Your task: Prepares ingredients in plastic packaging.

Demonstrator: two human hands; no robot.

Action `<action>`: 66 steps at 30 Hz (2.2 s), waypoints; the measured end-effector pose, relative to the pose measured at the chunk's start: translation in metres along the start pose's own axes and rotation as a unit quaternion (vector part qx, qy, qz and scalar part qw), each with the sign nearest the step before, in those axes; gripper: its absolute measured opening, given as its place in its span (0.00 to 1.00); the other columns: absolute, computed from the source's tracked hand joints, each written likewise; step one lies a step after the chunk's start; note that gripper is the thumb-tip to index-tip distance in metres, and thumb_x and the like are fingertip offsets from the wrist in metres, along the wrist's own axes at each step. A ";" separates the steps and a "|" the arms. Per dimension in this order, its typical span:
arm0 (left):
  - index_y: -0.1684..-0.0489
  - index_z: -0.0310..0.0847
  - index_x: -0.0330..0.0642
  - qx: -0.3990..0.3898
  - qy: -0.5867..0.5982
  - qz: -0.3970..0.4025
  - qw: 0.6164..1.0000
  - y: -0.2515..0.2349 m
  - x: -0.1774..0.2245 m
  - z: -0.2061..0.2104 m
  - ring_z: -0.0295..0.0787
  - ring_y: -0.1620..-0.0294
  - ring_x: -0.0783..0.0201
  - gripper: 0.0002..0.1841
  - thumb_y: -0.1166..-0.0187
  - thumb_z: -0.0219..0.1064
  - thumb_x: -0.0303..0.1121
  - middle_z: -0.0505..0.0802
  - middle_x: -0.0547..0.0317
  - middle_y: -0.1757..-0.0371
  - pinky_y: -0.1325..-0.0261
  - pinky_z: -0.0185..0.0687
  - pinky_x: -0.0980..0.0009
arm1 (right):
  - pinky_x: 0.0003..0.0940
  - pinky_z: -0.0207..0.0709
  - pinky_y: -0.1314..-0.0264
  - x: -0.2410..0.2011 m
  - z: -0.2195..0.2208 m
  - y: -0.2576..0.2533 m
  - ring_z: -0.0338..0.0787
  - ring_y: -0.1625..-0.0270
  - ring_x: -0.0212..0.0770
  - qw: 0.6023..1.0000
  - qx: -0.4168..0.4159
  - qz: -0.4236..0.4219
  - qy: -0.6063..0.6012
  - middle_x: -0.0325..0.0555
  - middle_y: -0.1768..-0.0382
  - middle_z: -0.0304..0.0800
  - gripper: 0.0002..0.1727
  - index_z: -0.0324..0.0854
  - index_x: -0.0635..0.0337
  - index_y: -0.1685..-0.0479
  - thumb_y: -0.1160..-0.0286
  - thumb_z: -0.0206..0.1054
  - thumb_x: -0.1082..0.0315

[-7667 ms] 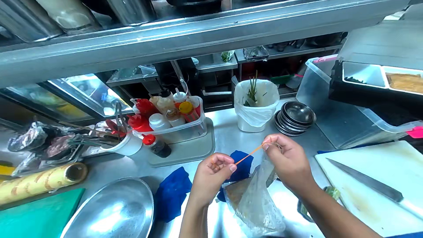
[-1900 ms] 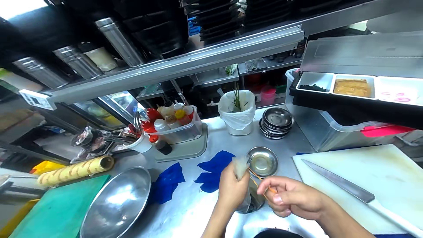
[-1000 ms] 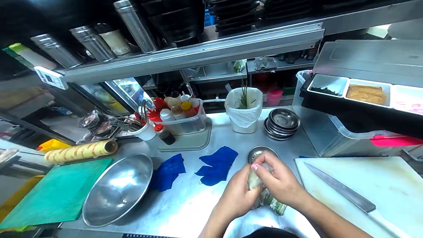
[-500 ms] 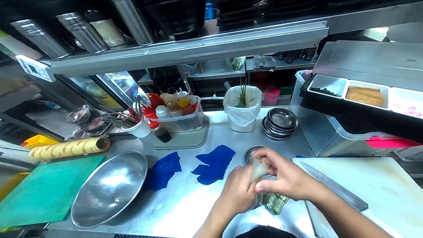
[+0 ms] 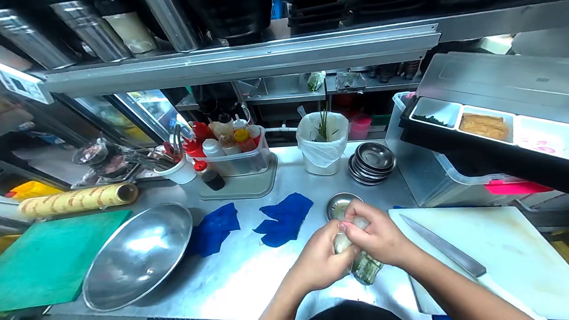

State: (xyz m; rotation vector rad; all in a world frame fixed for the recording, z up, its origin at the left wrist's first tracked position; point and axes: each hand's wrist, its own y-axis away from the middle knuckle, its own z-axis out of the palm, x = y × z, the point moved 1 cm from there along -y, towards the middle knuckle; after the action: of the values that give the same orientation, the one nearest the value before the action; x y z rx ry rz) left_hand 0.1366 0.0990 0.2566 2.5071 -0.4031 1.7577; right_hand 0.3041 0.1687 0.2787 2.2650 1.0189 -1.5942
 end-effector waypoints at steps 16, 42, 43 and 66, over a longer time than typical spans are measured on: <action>0.60 0.82 0.37 0.181 -0.289 0.086 0.936 -0.003 -0.014 0.018 0.90 0.67 0.58 0.16 0.13 0.49 0.36 0.88 0.55 0.72 0.58 0.88 0.59 | 0.26 0.81 0.59 0.016 -0.016 0.005 0.86 0.65 0.29 0.986 -0.062 0.104 -0.112 0.35 0.61 0.89 0.30 0.69 0.44 0.23 0.20 0.67 0.43; 0.50 0.77 0.44 0.130 0.067 -0.017 0.989 -0.025 -0.034 -0.008 0.85 0.65 0.66 0.13 0.08 0.48 0.38 0.86 0.62 0.68 0.56 0.85 0.68 | 0.56 0.60 0.24 0.014 -0.009 0.012 0.83 0.34 0.32 0.918 0.130 -0.098 0.362 0.17 0.59 0.94 0.12 0.94 0.36 0.53 0.19 0.62 0.57; 0.50 0.77 0.45 0.130 0.065 -0.014 0.989 -0.026 -0.035 -0.008 0.85 0.65 0.66 0.13 0.08 0.48 0.38 0.85 0.62 0.68 0.57 0.85 0.68 | 0.60 0.58 0.19 0.012 -0.009 0.010 0.84 0.32 0.34 0.908 0.132 -0.118 0.381 0.20 0.59 0.94 0.12 0.94 0.38 0.53 0.19 0.63 0.58; 0.42 0.78 0.43 0.059 0.095 0.030 0.993 -0.026 -0.034 -0.014 0.84 0.64 0.67 0.15 0.07 0.47 0.37 0.85 0.61 0.67 0.56 0.84 0.68 | 0.32 0.80 0.73 0.026 -0.006 -0.013 0.81 0.76 0.36 0.868 0.147 0.236 -0.411 0.53 0.49 0.90 0.19 0.77 0.53 0.34 0.15 0.45 0.73</action>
State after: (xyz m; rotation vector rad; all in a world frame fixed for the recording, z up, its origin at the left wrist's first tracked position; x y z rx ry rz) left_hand 0.1193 0.1328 0.2321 2.3946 -0.3771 2.0784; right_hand 0.3051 0.1922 0.2605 1.4726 -0.0005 -2.2156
